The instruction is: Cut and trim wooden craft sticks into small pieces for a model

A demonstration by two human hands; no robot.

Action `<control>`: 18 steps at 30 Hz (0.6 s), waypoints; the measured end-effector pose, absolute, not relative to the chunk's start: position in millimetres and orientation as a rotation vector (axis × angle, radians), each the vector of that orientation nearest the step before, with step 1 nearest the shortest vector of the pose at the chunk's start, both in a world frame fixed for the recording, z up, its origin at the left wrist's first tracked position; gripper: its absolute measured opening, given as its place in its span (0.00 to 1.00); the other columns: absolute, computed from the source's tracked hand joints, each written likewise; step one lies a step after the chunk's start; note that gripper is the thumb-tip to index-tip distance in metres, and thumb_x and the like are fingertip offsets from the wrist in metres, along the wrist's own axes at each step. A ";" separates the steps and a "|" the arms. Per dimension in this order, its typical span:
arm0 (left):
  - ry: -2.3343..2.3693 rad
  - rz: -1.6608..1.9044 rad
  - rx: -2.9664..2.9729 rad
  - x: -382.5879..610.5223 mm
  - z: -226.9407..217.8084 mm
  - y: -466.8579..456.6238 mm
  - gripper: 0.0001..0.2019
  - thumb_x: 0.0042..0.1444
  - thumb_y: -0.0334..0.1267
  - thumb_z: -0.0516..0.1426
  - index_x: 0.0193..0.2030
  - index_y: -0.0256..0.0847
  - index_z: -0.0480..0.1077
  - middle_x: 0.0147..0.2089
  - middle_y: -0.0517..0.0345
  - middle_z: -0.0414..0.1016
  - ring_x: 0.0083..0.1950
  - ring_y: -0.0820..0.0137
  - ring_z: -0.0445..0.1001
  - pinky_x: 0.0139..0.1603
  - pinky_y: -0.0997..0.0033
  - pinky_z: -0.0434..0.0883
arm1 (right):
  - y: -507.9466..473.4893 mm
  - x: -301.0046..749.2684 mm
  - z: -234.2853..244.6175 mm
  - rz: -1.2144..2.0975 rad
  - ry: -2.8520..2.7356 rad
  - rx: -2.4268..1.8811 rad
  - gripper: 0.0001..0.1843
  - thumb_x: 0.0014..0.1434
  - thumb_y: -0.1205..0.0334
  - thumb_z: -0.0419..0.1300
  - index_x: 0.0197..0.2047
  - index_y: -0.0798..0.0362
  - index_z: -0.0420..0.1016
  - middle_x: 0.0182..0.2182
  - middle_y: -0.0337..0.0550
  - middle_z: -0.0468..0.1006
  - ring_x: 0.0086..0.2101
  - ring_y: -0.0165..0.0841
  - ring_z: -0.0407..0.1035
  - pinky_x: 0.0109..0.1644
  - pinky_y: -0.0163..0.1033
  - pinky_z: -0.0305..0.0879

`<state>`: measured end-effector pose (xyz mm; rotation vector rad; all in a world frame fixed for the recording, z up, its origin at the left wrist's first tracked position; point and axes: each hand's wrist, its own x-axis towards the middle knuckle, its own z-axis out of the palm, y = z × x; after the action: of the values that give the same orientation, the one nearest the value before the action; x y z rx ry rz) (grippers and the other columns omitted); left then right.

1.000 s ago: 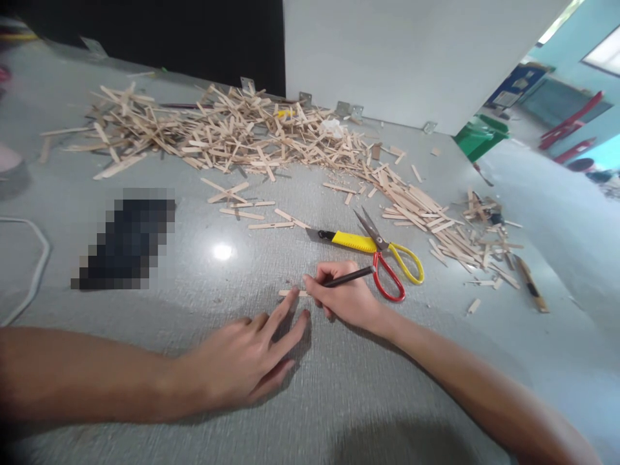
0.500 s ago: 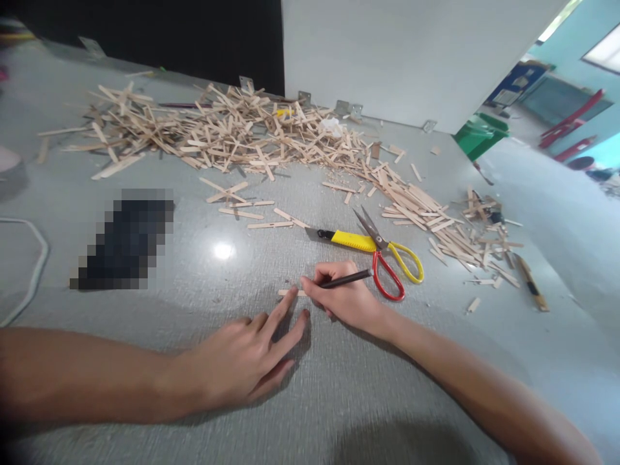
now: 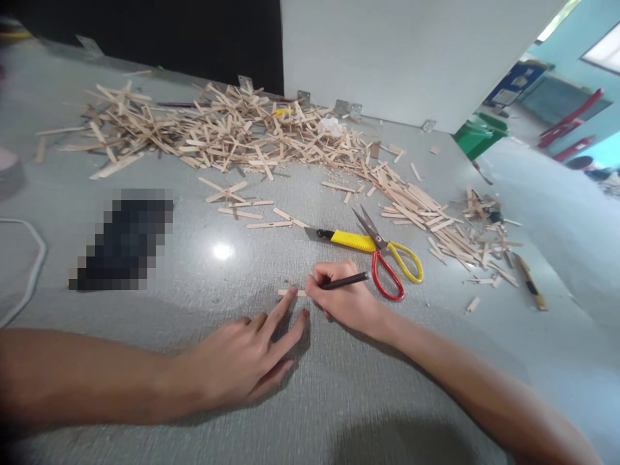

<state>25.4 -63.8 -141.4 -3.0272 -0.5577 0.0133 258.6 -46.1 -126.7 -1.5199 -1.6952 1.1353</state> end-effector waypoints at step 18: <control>-0.549 -0.058 -3.055 25.6 -143.8 -62.5 0.30 0.73 0.46 0.48 0.73 0.27 0.59 0.71 0.07 0.61 0.35 0.53 0.85 0.28 0.59 0.80 | -47.5 257.1 -134.9 1.217 -1.564 -1.506 0.23 0.70 0.55 0.63 0.24 0.51 0.64 0.14 0.31 0.69 0.12 0.23 0.63 0.14 0.26 0.56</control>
<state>25.6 -62.5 -143.8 -3.0549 -0.5493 -0.0585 257.1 -47.5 -134.9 -1.5062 -1.5638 1.2175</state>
